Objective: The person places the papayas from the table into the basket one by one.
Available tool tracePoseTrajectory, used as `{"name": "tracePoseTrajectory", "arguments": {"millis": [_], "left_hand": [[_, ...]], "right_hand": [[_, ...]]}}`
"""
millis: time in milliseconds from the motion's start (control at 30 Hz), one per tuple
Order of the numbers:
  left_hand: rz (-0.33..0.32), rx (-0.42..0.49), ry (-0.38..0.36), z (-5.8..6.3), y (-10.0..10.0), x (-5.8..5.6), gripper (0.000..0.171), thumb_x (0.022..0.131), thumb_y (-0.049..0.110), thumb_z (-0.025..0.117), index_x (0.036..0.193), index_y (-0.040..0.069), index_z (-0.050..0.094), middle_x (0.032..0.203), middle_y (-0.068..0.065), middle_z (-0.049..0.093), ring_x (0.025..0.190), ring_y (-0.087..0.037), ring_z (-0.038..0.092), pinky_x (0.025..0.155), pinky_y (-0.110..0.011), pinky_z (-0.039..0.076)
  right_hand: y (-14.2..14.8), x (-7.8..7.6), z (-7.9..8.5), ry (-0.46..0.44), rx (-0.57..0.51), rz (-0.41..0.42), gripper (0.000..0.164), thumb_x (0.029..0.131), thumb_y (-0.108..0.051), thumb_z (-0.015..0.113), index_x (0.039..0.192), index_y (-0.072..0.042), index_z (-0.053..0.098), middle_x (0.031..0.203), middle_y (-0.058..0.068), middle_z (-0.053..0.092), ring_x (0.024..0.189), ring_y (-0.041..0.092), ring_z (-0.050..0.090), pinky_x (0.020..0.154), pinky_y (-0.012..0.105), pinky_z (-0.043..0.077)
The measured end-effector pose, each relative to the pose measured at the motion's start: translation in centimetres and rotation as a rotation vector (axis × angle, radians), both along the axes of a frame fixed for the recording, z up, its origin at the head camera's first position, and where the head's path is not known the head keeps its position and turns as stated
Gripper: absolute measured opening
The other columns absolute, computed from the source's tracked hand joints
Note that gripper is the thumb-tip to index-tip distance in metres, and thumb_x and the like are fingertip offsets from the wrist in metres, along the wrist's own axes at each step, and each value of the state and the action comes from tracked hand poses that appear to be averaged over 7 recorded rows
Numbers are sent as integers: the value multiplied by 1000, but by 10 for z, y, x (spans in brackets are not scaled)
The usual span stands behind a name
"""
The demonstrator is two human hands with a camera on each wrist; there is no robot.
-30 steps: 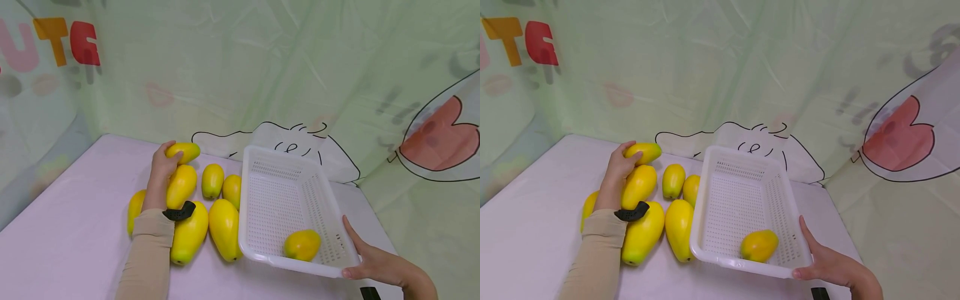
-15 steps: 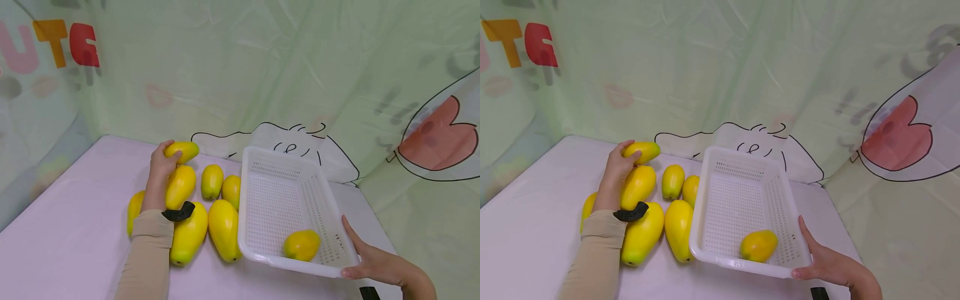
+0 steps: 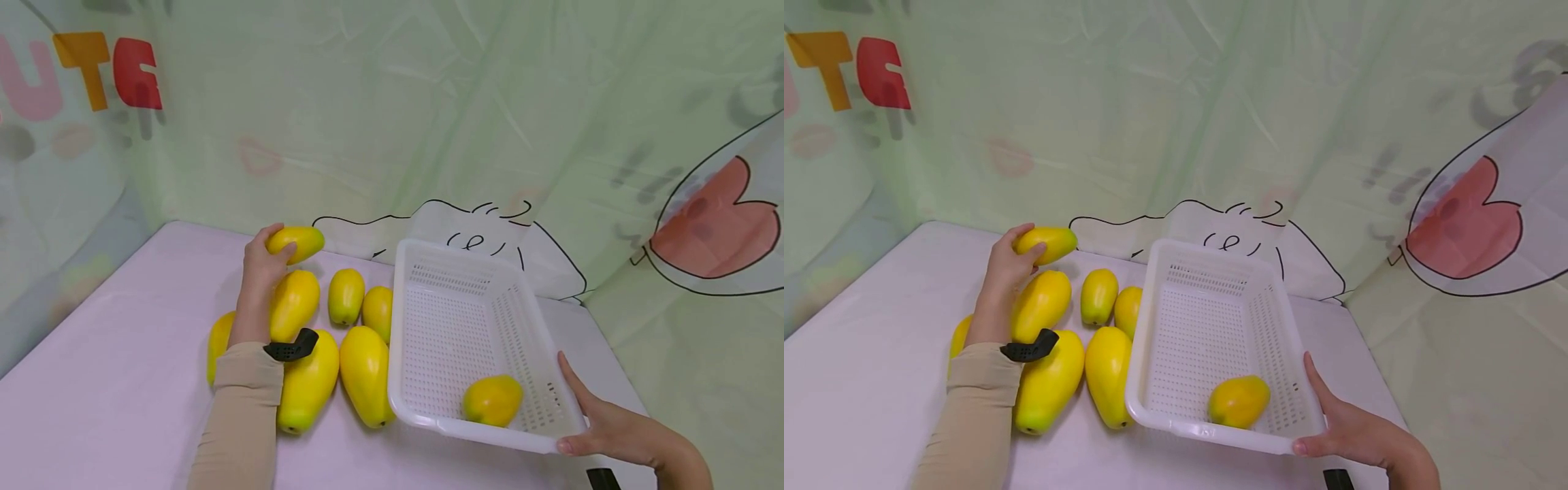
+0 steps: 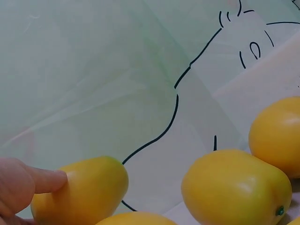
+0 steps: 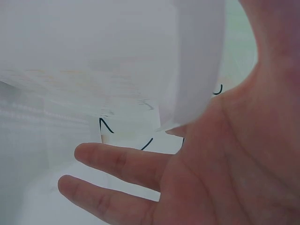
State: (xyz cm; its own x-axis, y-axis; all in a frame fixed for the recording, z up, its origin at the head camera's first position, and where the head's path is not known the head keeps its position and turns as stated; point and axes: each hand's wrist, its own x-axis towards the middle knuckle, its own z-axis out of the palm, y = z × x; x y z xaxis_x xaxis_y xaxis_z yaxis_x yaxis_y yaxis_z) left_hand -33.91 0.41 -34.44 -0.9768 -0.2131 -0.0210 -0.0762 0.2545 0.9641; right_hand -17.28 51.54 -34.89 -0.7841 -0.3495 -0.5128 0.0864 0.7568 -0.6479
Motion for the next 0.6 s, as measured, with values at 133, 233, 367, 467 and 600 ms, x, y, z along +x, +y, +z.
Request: {"name": "tracePoseTrajectory", "arguments": {"millis": [133, 233, 367, 467, 600], "left_hand": [[2, -13, 4, 3, 0, 1, 54, 98, 21, 52, 148, 19, 33, 154, -10, 29, 135, -31, 36, 114, -42, 30], [5, -16, 6, 5, 0, 2, 53, 98, 21, 52, 148, 20, 33, 154, -9, 28, 134, -31, 36, 114, -42, 31], [8, -18, 13, 8, 1, 3, 53, 98, 22, 52, 148, 21, 33, 154, -8, 29, 134, -30, 37, 113, -42, 32], [9, -9, 19, 10, 0, 3, 53, 98, 21, 52, 148, 20, 33, 154, -8, 29, 133, -30, 38, 113, -41, 33], [9, 17, 22, 12, -1, 4, 54, 98, 20, 52, 148, 21, 33, 154, -7, 29, 133, -30, 38, 112, -40, 34]], "right_hand": [[0, 0, 0, 2, 6, -4, 118, 84, -36, 68, 130, -51, -39, 151, 23, -30, 125, 43, 30, 95, 69, 36], [0, 0, 0, 5, 9, 0, 117, 84, -36, 68, 130, -50, -39, 152, 24, -28, 124, 42, 31, 95, 69, 36], [0, 0, 0, -4, 20, -7, 117, 84, -38, 68, 130, -50, -39, 151, 24, -29, 125, 43, 29, 95, 69, 36], [-1, 0, 0, -3, 19, -5, 117, 85, -38, 67, 130, -50, -40, 151, 24, -29, 125, 44, 29, 95, 70, 35], [-1, 0, 1, 3, 12, 0, 117, 85, -38, 67, 130, -49, -40, 152, 24, -29, 125, 44, 29, 95, 70, 36]]}}
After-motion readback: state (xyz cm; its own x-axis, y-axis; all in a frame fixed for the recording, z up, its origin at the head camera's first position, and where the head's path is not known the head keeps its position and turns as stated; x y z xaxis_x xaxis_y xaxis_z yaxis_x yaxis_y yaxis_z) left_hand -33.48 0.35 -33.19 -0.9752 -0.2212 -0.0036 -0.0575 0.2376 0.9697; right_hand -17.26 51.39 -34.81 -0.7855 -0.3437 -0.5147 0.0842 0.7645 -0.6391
